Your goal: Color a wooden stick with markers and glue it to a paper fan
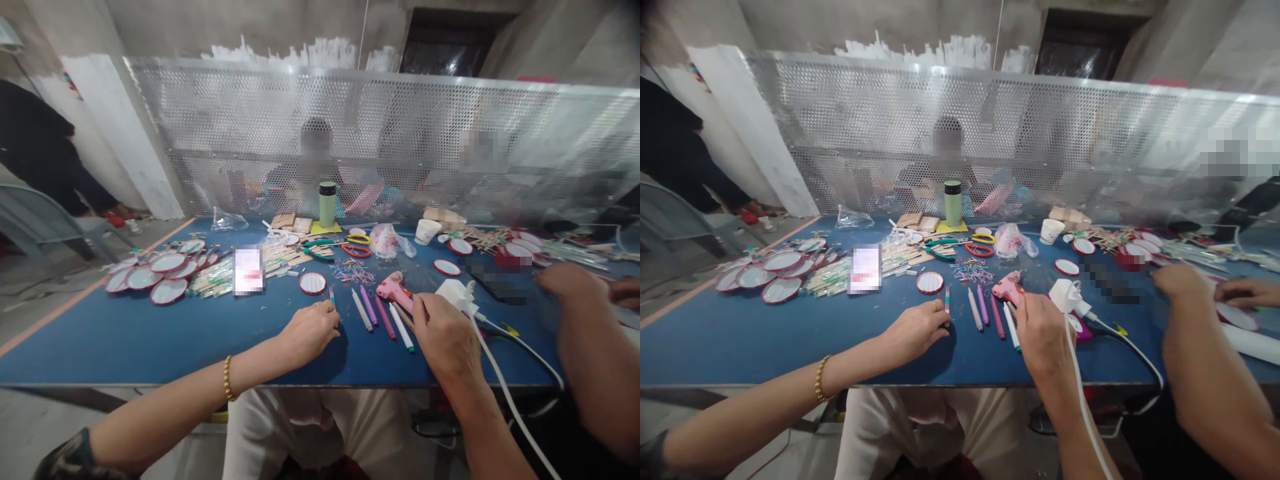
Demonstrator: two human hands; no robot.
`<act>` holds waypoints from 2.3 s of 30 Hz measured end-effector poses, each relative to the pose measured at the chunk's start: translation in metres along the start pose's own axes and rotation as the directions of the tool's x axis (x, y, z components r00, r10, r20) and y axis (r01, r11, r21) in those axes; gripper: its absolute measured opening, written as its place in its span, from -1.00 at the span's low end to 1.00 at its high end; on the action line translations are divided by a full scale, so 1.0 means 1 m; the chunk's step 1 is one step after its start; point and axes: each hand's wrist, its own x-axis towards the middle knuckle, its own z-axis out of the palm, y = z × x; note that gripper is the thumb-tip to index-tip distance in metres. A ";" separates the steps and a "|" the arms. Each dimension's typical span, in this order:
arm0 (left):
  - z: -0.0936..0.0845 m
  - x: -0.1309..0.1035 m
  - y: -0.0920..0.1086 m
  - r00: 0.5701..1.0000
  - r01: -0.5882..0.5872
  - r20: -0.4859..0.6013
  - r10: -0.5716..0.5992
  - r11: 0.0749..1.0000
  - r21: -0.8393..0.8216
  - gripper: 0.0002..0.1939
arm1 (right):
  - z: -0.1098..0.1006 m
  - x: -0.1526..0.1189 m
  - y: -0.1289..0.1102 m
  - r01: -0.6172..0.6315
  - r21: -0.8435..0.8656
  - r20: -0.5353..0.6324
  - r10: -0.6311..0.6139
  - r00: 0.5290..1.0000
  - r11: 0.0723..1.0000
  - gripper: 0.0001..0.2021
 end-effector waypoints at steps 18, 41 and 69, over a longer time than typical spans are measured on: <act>0.030 0.013 -0.017 0.984 -0.103 -0.126 0.123 0.982 0.156 -0.83 | 0.039 0.021 -0.009 0.003 -0.242 0.582 0.143 0.800 0.970 -0.81; 0.014 0.004 -0.013 0.992 -0.110 -0.053 0.117 0.986 0.123 -0.75 | 0.001 0.028 -0.013 -0.259 0.619 0.343 0.041 0.939 0.742 -0.52; -0.001 0.129 -0.008 0.899 -0.396 -0.061 0.434 0.863 0.313 -0.70 | -0.032 0.007 -0.015 -0.300 0.517 -0.016 0.359 0.933 0.802 -0.69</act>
